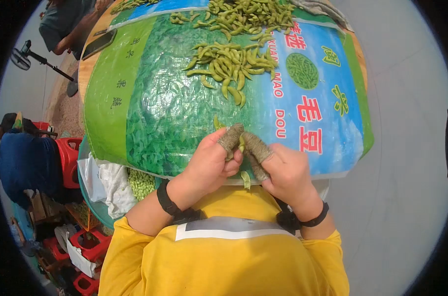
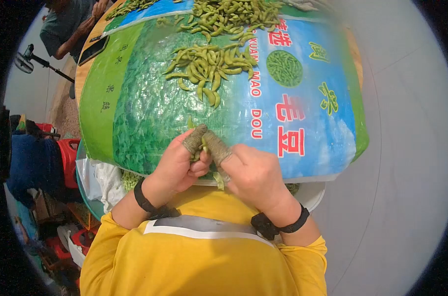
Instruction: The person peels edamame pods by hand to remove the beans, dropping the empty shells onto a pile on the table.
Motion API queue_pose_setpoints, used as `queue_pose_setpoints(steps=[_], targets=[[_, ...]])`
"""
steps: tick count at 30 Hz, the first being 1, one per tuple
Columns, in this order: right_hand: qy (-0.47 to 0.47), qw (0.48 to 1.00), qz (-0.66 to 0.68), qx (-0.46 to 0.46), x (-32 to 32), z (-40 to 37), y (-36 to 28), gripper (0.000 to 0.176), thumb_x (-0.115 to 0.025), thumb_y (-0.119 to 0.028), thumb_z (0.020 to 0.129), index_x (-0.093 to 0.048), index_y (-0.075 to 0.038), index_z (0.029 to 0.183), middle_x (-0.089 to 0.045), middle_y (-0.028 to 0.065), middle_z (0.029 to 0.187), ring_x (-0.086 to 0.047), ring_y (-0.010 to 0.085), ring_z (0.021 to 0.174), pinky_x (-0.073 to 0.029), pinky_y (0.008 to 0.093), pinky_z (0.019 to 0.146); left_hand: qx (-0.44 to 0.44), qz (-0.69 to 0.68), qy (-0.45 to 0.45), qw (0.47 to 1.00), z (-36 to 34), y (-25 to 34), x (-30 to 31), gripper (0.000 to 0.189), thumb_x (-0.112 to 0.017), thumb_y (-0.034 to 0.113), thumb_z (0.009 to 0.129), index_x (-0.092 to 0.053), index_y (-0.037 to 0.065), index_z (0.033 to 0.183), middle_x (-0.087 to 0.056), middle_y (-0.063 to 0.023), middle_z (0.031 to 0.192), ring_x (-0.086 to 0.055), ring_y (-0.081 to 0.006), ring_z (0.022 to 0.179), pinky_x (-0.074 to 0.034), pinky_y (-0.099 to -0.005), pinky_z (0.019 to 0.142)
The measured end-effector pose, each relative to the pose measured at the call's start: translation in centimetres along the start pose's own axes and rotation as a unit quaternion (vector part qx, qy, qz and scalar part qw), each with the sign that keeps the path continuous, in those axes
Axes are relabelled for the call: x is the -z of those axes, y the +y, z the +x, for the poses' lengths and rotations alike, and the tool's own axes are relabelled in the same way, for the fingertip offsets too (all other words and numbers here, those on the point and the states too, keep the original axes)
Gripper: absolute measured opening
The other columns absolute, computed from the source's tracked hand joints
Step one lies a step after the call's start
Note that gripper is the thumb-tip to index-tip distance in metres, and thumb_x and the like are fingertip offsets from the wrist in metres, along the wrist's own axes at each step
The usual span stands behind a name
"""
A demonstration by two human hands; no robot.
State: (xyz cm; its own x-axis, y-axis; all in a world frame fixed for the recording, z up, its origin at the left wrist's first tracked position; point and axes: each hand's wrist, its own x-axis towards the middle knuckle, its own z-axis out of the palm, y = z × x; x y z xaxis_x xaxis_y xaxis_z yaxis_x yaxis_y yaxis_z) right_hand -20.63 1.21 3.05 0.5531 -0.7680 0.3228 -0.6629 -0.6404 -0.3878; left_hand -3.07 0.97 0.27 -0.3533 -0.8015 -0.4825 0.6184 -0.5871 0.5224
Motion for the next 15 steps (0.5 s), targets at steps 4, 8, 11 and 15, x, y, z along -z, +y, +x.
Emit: queue_pose_setpoints(steps=[4,8,11,15], targets=[[0.007,0.993,0.109,-0.035,-0.5,0.4,-0.1,0.038,-0.067,-0.006,0.077,-0.060,-0.004,0.114,-0.064,0.0108,0.083,-0.062,0.0205,0.066,-0.049,0.0242,0.060,-0.001,0.006,-0.036,0.999,0.0,0.0,0.3,0.019,-0.046,0.027,0.096,-0.051,0.009,0.093,-0.046,-0.0004,0.060,-0.031,-0.0069,0.041,-0.023,-0.0212,0.038],[0.061,0.907,0.368,-0.194,-1.5,0.8,-0.3,0.026,-0.069,-0.012,0.080,-0.062,-0.002,0.102,-0.065,0.0072,0.079,-0.060,0.0121,0.065,-0.048,0.0263,0.059,0.006,0.052,-0.041,0.998,0.0,-0.1,0.2,0.020,-0.046,0.025,0.096,-0.054,0.007,0.095,-0.051,-0.0011,0.067,-0.034,-0.0053,0.044,-0.025,-0.0199,0.040],[0.062,0.906,0.354,-0.223,-1.4,1.1,0.2,0.021,-0.069,-0.013,0.082,-0.062,-0.001,0.097,-0.065,0.0040,0.079,-0.056,0.0061,0.069,-0.047,0.0233,0.062,0.024,0.091,-0.050,0.994,0.0,0.2,0.6,0.020,-0.048,0.024,0.095,-0.055,0.005,0.098,-0.051,-0.0008,0.069,-0.034,-0.0043,0.045,-0.025,-0.0188,0.039],[0.080,0.835,0.440,-0.320,1.0,2.3,1.2,0.017,-0.068,-0.012,0.081,-0.063,0.000,0.093,-0.064,0.0035,0.076,-0.055,0.0060,0.069,-0.046,0.0225,0.063,0.033,0.059,-0.109,0.992,-0.5,1.4,1.4,0.021,-0.048,0.021,0.094,-0.056,0.003,0.103,-0.051,-0.0011,0.069,-0.034,-0.0038,0.044,-0.024,-0.0178,0.038]])
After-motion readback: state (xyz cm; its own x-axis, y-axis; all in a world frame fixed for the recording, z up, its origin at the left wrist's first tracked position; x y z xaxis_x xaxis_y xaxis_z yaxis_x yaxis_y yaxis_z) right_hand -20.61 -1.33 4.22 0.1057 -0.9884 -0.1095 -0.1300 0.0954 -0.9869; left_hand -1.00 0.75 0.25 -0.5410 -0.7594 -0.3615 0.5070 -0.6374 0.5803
